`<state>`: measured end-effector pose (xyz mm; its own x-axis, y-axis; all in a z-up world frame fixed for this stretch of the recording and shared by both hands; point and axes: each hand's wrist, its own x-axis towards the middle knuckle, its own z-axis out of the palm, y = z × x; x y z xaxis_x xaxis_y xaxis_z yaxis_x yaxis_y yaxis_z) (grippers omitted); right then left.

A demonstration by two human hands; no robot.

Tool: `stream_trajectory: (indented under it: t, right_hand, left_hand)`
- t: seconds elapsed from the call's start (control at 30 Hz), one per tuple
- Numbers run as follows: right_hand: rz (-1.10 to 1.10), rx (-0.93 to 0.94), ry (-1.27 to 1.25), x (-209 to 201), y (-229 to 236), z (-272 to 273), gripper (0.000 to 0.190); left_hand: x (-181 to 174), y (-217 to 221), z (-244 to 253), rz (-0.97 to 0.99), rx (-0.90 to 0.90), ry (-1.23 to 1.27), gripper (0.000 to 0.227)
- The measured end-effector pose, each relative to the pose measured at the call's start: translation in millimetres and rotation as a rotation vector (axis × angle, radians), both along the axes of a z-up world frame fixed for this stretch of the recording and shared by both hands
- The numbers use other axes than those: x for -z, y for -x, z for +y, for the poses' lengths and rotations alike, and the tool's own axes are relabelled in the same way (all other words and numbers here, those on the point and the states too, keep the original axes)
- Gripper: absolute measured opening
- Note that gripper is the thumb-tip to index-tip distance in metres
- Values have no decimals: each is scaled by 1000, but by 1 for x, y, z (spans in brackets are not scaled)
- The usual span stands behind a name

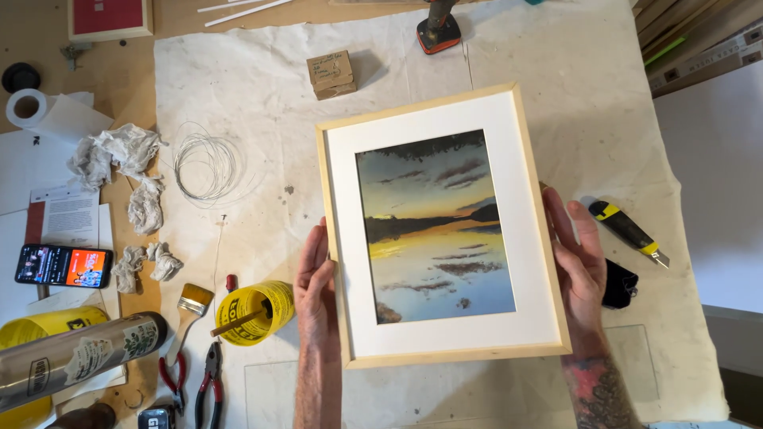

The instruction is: The person wipes the edges of a wooden picture frame with a black cloth, then uses a cordless drill to drive screws into the frame corners. The person also threads a metal wire through the frame for hanging.

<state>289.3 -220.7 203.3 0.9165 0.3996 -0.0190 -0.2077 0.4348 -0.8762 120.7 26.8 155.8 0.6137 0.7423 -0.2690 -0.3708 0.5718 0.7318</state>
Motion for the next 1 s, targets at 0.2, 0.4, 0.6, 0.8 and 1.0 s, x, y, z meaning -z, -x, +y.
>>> stream_trajectory:
  t: [0.2,0.4,0.6,0.8,1.0]
  right_hand:
    - [-110,-36,13,-37,-3,4,50]
    - [-151,-59,-14,-70,-2,9,41]
    - [-79,-152,-466,-66,-1,16,60]
    - [-51,-259,-185,-65,0,27,61]
    - [-20,-373,96,-62,-2,38,63]
  left_hand:
    - [29,-6,-27,68,51,212,73]
    - [0,-25,-42,271,221,353,66]
    - [8,-44,-79,11,289,487,52]
    - [9,-52,-131,-30,423,910,28]
    - [-35,-25,-112,488,685,189,38]
